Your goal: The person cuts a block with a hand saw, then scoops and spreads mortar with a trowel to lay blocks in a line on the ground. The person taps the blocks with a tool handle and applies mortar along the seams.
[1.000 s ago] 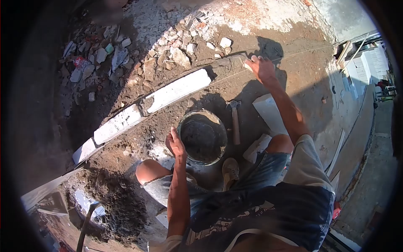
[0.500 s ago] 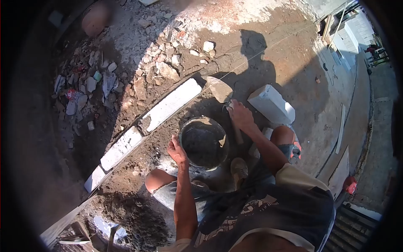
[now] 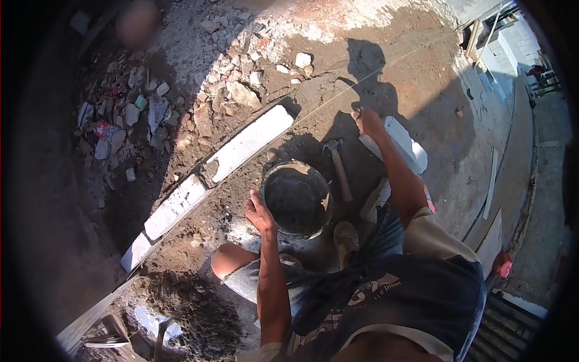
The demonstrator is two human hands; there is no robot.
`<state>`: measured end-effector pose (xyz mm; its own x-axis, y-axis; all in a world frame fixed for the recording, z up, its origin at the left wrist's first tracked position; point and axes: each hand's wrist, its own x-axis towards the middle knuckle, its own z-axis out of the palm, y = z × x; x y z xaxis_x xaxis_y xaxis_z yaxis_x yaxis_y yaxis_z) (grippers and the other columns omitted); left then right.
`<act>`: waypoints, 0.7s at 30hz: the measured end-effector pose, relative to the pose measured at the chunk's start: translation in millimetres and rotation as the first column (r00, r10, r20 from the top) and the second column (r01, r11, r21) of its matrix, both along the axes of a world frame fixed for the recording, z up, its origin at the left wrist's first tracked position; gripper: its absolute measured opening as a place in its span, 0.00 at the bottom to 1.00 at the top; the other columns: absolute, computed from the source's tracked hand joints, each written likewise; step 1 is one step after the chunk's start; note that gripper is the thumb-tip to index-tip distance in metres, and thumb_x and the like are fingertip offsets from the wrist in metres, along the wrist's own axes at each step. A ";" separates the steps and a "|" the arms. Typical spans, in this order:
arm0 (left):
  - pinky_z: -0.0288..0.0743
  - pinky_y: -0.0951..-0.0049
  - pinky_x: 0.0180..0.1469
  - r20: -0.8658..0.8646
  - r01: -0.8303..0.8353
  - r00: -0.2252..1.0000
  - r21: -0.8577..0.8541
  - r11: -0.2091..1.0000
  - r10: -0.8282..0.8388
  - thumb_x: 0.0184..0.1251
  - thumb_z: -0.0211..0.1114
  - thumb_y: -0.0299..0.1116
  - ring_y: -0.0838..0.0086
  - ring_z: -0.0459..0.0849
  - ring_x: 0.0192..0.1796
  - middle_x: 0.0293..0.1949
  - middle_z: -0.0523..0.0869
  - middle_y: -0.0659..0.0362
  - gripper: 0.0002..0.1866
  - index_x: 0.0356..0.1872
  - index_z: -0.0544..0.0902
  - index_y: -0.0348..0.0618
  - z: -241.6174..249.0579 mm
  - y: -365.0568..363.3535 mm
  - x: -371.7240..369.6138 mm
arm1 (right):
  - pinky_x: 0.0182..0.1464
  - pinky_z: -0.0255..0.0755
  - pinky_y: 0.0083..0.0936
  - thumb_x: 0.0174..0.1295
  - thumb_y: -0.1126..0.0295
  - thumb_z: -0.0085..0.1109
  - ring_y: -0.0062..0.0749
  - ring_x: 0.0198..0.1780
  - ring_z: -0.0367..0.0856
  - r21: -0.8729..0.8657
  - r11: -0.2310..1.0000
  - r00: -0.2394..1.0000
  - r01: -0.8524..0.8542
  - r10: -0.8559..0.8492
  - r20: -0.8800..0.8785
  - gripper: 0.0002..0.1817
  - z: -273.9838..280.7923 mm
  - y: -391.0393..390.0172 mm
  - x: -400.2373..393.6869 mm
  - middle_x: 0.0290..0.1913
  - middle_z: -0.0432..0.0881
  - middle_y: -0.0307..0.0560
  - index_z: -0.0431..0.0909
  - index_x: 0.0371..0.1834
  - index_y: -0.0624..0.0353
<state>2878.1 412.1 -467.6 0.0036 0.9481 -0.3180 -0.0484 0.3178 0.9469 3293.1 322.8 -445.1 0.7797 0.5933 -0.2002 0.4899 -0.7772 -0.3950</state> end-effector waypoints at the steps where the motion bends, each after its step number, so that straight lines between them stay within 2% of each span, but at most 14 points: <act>1: 0.53 0.76 0.29 -0.015 0.010 1.000 0.000 1.000 -0.010 0.80 0.59 0.42 0.86 0.59 0.28 0.24 0.67 0.72 0.22 0.22 0.69 0.46 2.4 -0.7 0.0 | 0.39 0.79 0.45 0.67 0.49 0.59 0.53 0.35 0.87 -0.029 1.000 0.993 -0.003 0.000 -0.117 0.24 22.2 -13.5 -4.6 0.34 0.86 0.61 0.78 0.48 0.63; 3: 0.53 0.76 0.29 -0.050 0.028 0.998 -0.007 1.000 -0.028 0.80 0.59 0.42 0.86 0.58 0.28 0.23 0.66 0.72 0.23 0.22 0.68 0.47 7.2 0.4 -2.0 | 0.37 0.78 0.44 0.67 0.50 0.60 0.51 0.32 0.86 -0.088 0.996 0.937 -0.019 -0.013 -0.350 0.24 119.5 -46.4 -36.8 0.34 0.86 0.58 0.78 0.50 0.63; 4: 0.52 0.76 0.29 0.018 0.028 0.999 0.013 1.000 -0.028 0.81 0.58 0.43 0.86 0.58 0.28 0.24 0.66 0.72 0.23 0.22 0.68 0.46 1.5 0.8 -1.9 | 0.37 0.78 0.41 0.66 0.52 0.62 0.47 0.33 0.87 -0.082 0.993 0.930 -0.081 0.045 -0.366 0.23 151.7 -62.9 -54.5 0.37 0.86 0.56 0.78 0.50 0.63; 5: 0.53 0.76 0.30 -0.006 0.037 0.999 0.017 0.999 -0.037 0.81 0.58 0.43 0.86 0.58 0.28 0.24 0.66 0.72 0.23 0.22 0.68 0.46 4.8 1.1 0.4 | 0.37 0.78 0.39 0.65 0.54 0.64 0.43 0.35 0.87 -0.076 0.987 0.917 -0.143 0.103 -0.385 0.23 173.1 -79.6 -71.2 0.39 0.86 0.54 0.78 0.51 0.62; 7: 0.53 0.76 0.30 -0.069 0.060 0.996 0.015 0.998 -0.059 0.81 0.58 0.44 0.86 0.58 0.28 0.24 0.66 0.72 0.24 0.22 0.68 0.46 15.4 0.0 1.7 | 0.42 0.79 0.37 0.62 0.58 0.66 0.42 0.39 0.87 -0.017 0.915 0.877 -0.403 0.380 -0.295 0.21 186.7 -103.2 -99.3 0.41 0.85 0.53 0.78 0.52 0.60; 8: 0.55 0.75 0.31 -0.061 0.105 0.993 0.002 0.995 -0.104 0.81 0.56 0.44 0.84 0.61 0.29 0.25 0.69 0.71 0.24 0.23 0.70 0.41 14.5 1.1 1.1 | 0.44 0.79 0.36 0.61 0.60 0.66 0.42 0.41 0.87 0.008 0.852 0.825 -0.523 0.509 -0.244 0.20 188.4 -111.6 -112.5 0.42 0.85 0.53 0.78 0.52 0.59; 11: 0.58 0.71 0.30 -0.135 0.122 0.987 0.276 0.953 -0.087 0.81 0.56 0.48 0.80 0.64 0.28 0.23 0.73 0.66 0.28 0.22 0.74 0.35 4.1 -3.0 17.1 | 0.48 0.78 0.36 0.60 0.67 0.64 0.42 0.46 0.85 -0.217 0.723 0.751 -0.656 0.655 -0.088 0.19 182.2 -101.0 -162.9 0.41 0.82 0.49 0.78 0.54 0.55; 13: 0.60 0.68 0.29 -0.369 0.317 0.889 0.065 0.946 -0.272 0.79 0.56 0.52 0.77 0.65 0.27 0.20 0.73 0.63 0.31 0.22 0.75 0.32 16.0 -0.6 18.2 | 0.47 0.77 0.40 0.60 0.70 0.60 0.42 0.43 0.85 -0.389 0.648 0.660 -0.655 0.741 0.124 0.20 138.2 -92.1 -176.7 0.39 0.80 0.46 0.77 0.57 0.52; 14: 0.61 0.66 0.29 -0.460 0.379 0.809 -0.068 0.923 -0.366 0.79 0.56 0.54 0.76 0.66 0.26 0.19 0.73 0.61 0.32 0.22 0.76 0.31 25.6 -1.4 18.5 | 0.45 0.78 0.40 0.61 0.70 0.59 0.42 0.42 0.85 -0.422 0.630 0.613 -0.652 0.765 0.197 0.19 111.5 -86.2 -173.2 0.37 0.79 0.45 0.76 0.58 0.51; 15: 0.61 0.64 0.28 -0.461 0.394 0.815 0.000 0.919 -0.350 0.76 0.57 0.57 0.73 0.64 0.24 0.16 0.69 0.58 0.35 0.20 0.75 0.31 37.5 -6.3 23.8 | 0.44 0.78 0.40 0.62 0.69 0.57 0.42 0.41 0.85 -0.451 0.606 0.557 -0.656 0.791 0.253 0.19 87.0 -82.8 -171.5 0.34 0.77 0.44 0.76 0.58 0.50; 16: 0.62 0.63 0.28 -0.511 0.440 0.747 -0.098 0.893 -0.424 0.76 0.58 0.57 0.73 0.64 0.24 0.16 0.68 0.59 0.34 0.22 0.75 0.31 47.2 -5.4 24.8 | 0.44 0.78 0.41 0.60 0.68 0.60 0.42 0.41 0.85 -0.451 0.572 0.527 -0.686 0.817 0.235 0.19 70.2 -83.3 -178.0 0.36 0.79 0.45 0.76 0.56 0.51; 18: 0.62 0.64 0.28 -0.456 0.420 0.799 -0.045 0.907 -0.393 0.77 0.58 0.55 0.74 0.63 0.24 0.17 0.66 0.61 0.33 0.21 0.74 0.32 40.9 -10.6 24.9 | 0.44 0.79 0.41 0.56 0.65 0.65 0.43 0.41 0.87 -0.446 0.515 0.455 -0.732 0.857 0.242 0.19 42.4 -76.3 -183.0 0.39 0.82 0.48 0.77 0.51 0.53; 21: 0.61 0.67 0.27 -0.427 0.362 0.839 -0.023 0.932 -0.337 0.77 0.59 0.53 0.78 0.62 0.24 0.17 0.67 0.65 0.31 0.22 0.75 0.32 36.8 -15.1 16.3 | 0.44 0.79 0.48 0.57 0.66 0.63 0.48 0.40 0.88 -0.307 0.566 0.615 -0.765 0.783 -0.090 0.20 12.4 -73.6 -195.4 0.38 0.83 0.53 0.77 0.54 0.55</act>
<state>2894.4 397.0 -430.7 0.2172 0.9253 -0.3109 0.4585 0.1845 0.8693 3097.8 249.2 -432.7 0.0636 0.8946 -0.4423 0.9710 -0.1579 -0.1796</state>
